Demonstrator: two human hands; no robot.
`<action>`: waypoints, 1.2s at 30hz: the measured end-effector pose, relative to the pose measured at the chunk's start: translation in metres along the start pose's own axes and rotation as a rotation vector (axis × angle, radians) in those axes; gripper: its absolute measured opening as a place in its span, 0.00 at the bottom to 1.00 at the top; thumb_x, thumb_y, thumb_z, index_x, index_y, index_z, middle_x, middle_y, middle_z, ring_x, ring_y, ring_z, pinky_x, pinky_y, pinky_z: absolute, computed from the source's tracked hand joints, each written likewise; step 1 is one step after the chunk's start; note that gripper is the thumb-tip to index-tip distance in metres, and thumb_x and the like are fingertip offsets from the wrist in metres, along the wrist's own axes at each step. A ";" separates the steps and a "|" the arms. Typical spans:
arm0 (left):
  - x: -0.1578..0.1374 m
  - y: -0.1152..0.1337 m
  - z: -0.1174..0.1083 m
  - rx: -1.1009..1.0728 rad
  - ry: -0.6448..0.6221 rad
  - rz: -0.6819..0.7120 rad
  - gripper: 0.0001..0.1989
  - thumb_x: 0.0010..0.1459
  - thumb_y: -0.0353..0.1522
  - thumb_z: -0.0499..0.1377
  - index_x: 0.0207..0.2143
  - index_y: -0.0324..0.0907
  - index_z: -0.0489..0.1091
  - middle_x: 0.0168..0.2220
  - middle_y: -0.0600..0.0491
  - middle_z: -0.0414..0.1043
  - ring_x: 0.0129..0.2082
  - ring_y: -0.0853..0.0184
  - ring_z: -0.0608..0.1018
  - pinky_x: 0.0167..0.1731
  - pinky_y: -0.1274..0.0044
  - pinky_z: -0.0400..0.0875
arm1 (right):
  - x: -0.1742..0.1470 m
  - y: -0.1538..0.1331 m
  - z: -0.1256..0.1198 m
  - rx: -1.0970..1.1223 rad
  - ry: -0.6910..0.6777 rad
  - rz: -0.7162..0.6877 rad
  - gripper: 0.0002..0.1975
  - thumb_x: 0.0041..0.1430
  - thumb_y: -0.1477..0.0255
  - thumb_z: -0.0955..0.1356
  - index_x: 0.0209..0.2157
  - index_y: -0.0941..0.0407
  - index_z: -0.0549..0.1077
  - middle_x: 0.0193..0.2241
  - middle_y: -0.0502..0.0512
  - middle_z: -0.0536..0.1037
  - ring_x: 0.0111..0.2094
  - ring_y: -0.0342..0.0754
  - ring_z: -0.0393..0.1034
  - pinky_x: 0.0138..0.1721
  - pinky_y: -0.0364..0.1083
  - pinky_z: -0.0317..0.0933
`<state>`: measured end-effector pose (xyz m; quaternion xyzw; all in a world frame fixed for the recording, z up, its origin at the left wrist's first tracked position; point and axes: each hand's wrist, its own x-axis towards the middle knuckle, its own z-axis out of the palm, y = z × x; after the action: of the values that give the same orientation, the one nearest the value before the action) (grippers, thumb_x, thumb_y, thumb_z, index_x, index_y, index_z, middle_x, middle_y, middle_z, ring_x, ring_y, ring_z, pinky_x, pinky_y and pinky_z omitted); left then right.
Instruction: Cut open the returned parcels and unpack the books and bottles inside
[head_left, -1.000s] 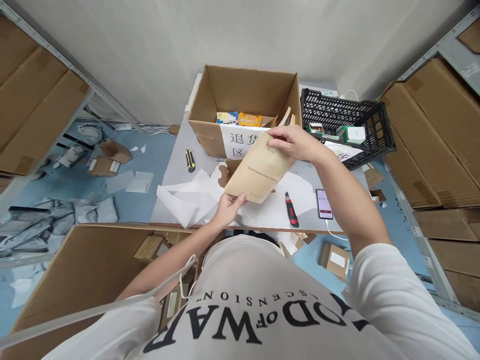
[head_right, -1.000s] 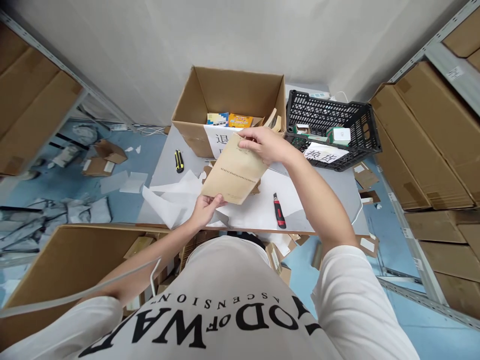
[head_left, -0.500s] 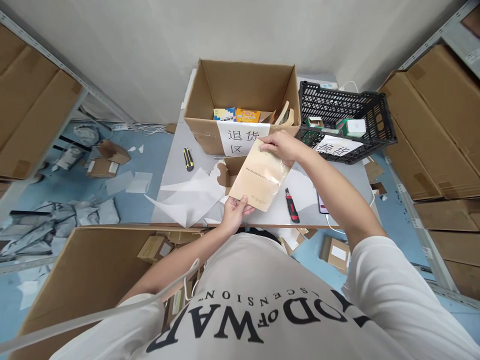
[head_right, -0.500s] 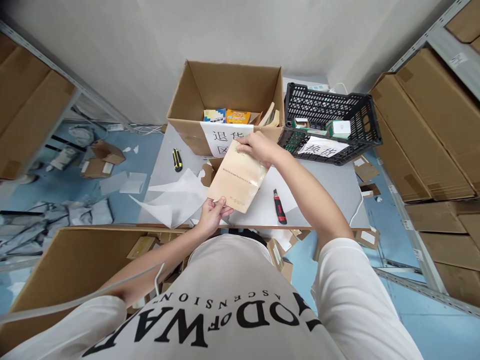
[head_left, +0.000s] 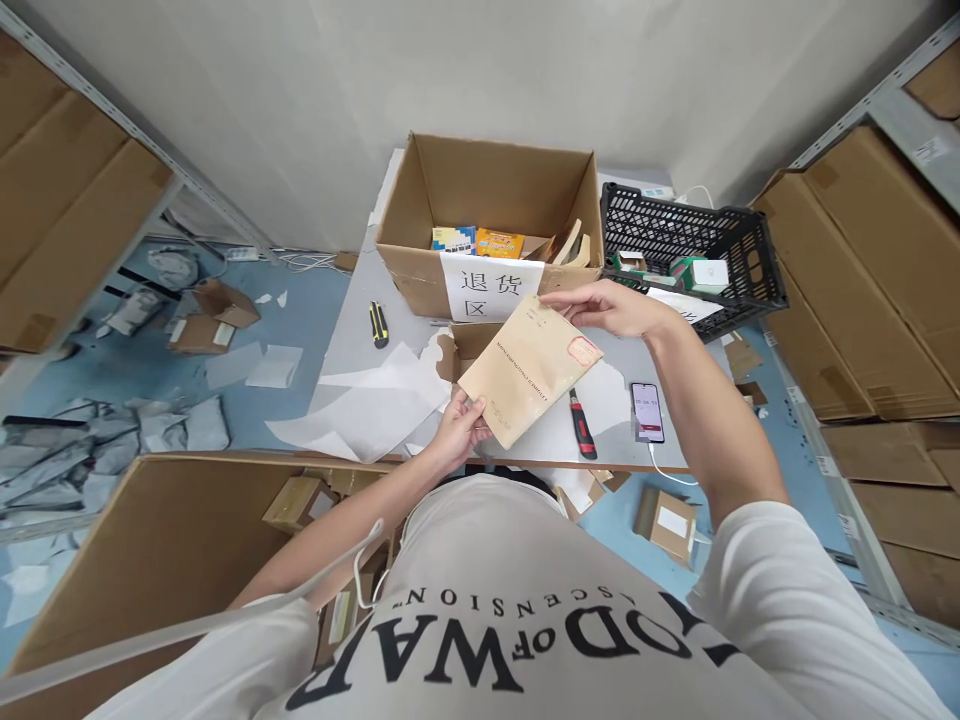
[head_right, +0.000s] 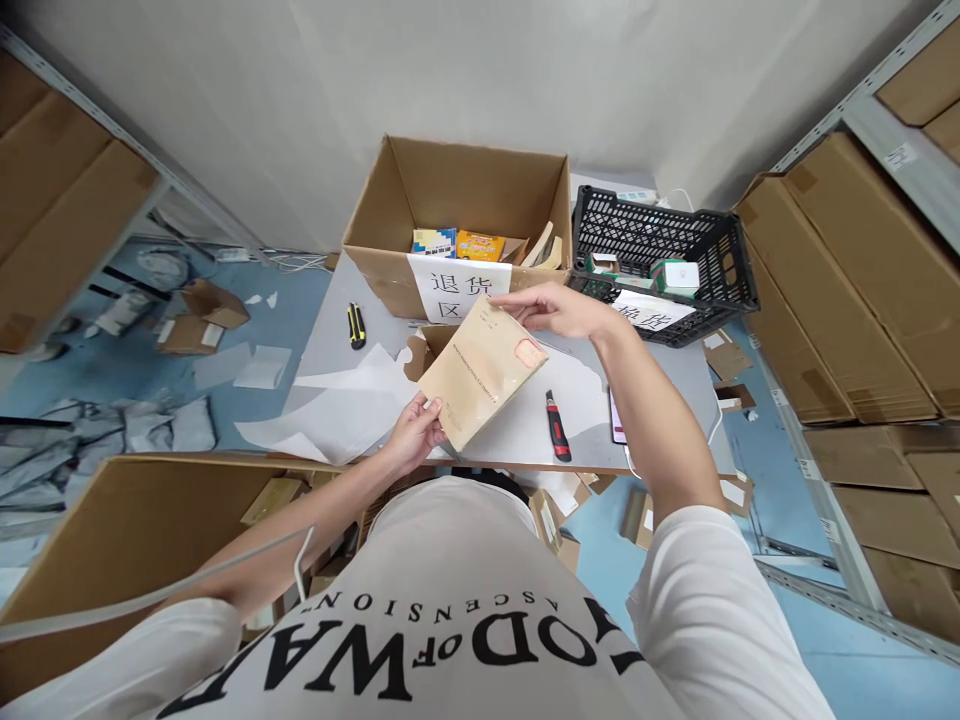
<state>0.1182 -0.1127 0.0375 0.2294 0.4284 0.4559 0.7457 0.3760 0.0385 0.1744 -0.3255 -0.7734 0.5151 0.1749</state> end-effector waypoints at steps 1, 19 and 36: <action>0.000 0.001 0.000 -0.012 -0.002 -0.006 0.29 0.46 0.42 0.70 0.46 0.43 0.62 0.32 0.57 0.75 0.23 0.72 0.78 0.22 0.81 0.73 | 0.000 0.000 0.001 -0.034 0.006 -0.012 0.20 0.54 0.71 0.69 0.51 0.52 0.75 0.43 0.53 0.79 0.42 0.48 0.72 0.46 0.50 0.67; -0.002 0.012 -0.012 0.056 -0.238 -0.043 0.12 0.47 0.34 0.67 0.33 0.34 0.76 0.34 0.44 0.79 0.28 0.64 0.80 0.29 0.76 0.75 | 0.033 -0.013 0.010 -0.404 0.286 0.072 0.17 0.62 0.59 0.63 0.28 0.56 0.71 0.26 0.51 0.71 0.28 0.44 0.61 0.31 0.45 0.55; 0.022 0.005 -0.016 0.079 -0.161 -0.058 0.21 0.48 0.47 0.67 0.29 0.36 0.73 0.30 0.48 0.76 0.25 0.70 0.76 0.28 0.77 0.71 | 0.040 0.022 0.012 -0.149 0.298 0.205 0.21 0.58 0.52 0.65 0.27 0.56 0.71 0.22 0.50 0.69 0.25 0.42 0.59 0.25 0.43 0.53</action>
<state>0.1071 -0.0922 0.0235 0.2819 0.3913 0.3971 0.7809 0.3464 0.0638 0.1470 -0.4873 -0.7378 0.4175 0.2093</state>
